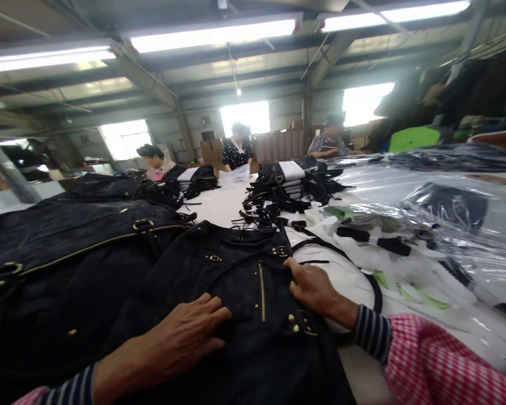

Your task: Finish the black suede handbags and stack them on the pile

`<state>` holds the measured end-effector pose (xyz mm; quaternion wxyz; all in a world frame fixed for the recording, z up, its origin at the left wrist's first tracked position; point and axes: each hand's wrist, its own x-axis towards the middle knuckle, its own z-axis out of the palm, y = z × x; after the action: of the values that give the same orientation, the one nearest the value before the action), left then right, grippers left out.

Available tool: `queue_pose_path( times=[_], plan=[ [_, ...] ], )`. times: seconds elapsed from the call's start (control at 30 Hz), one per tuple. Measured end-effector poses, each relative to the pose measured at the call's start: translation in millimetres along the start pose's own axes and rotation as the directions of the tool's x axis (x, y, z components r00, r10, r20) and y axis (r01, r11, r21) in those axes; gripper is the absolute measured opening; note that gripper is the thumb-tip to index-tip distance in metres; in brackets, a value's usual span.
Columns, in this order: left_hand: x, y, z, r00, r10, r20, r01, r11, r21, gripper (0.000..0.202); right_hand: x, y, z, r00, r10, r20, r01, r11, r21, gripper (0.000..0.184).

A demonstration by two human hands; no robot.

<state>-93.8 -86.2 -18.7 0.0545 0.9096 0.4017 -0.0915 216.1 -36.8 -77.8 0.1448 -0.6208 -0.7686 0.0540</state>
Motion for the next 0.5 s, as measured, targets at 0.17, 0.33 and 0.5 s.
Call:
queue_pose_path(
  times=[0.17,0.33,0.5],
  plan=[
    [72.5,-10.8,-68.4,0.989,0.020,0.149,-0.006,0.996,-0.092,0.024,-3.7,-19.8,15.1,0.965,-0.253,0.071,0.263,0.935,-0.236,0.028],
    [204.0,-11.4,-79.7,0.832,-0.464,-0.303,0.338,0.858,-0.388,0.041,-6.3,-26.4,17.6,0.924,-0.381,0.034,0.371,0.873,-0.317,0.022],
    [291.3,-21.5,-44.5,0.726,-0.639,-0.253,0.384,0.682,-0.622,0.043,-8.5,-25.2,33.1,0.884,-0.465,-0.050,0.399,0.806,-0.437,0.028]
  ],
)
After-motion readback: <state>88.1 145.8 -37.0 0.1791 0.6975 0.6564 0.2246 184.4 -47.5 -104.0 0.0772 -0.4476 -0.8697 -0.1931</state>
